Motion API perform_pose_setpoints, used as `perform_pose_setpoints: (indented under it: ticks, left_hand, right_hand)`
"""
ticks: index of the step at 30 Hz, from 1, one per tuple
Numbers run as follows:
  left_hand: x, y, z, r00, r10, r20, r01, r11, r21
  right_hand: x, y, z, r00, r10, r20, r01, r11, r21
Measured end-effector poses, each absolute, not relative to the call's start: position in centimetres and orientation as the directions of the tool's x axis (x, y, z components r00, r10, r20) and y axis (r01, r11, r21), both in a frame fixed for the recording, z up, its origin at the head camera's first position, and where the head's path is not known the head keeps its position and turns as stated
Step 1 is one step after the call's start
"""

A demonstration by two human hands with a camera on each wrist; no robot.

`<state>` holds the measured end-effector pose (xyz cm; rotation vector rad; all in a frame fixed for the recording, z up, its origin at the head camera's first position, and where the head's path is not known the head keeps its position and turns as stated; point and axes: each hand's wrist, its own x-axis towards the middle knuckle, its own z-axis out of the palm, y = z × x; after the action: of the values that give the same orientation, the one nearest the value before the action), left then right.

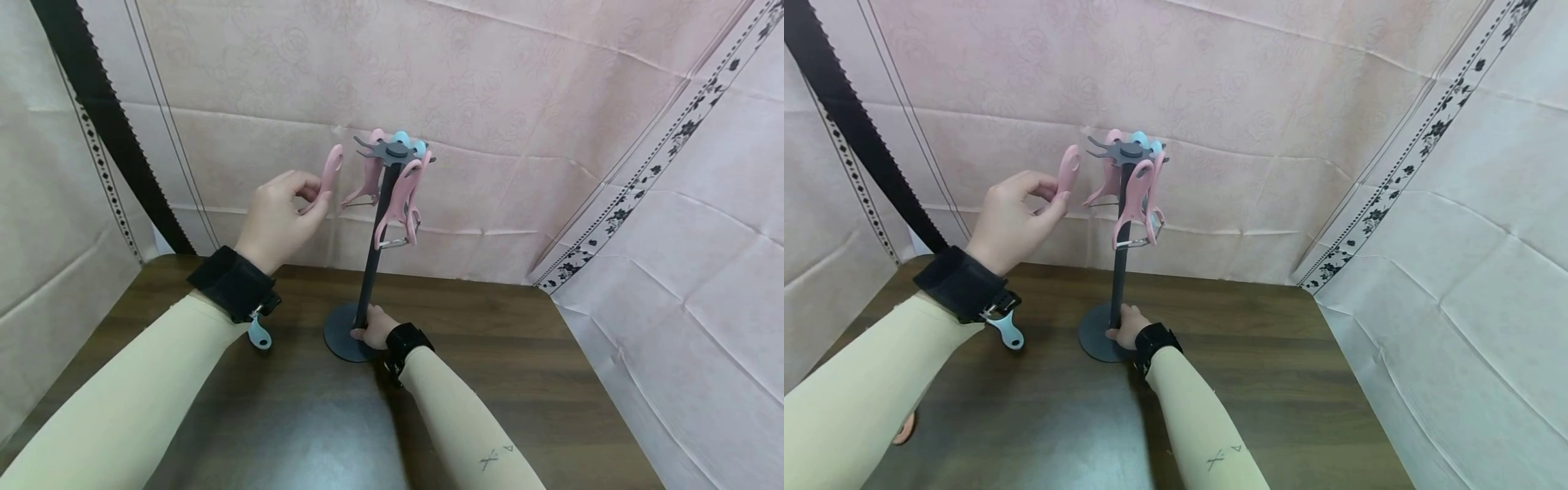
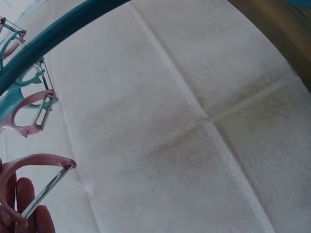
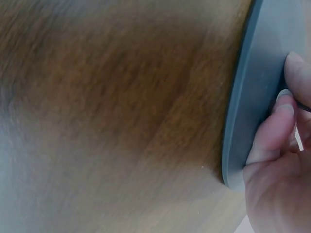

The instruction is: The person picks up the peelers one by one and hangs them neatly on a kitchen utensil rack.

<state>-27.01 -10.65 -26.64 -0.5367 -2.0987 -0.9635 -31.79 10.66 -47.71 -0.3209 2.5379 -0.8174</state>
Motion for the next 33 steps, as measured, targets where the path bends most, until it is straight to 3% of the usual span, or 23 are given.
perform_pose_setpoints:
  ticks: [19, 33]
  left_hand:
    - [-26.8, -9.3, -25.4, -0.588, -0.016, 0.808, 0.643, 0.597, 0.480]
    - [-26.6, -8.4, -24.7, -0.594, 0.022, 0.804, 0.646, 0.608, 0.461]
  right_hand:
    - [-31.7, 10.5, -48.0, -0.878, -0.338, -0.339, -0.090, 0.811, -0.577]
    - [-31.4, 10.4, -47.6, -0.879, -0.322, -0.352, -0.081, 0.827, -0.556]
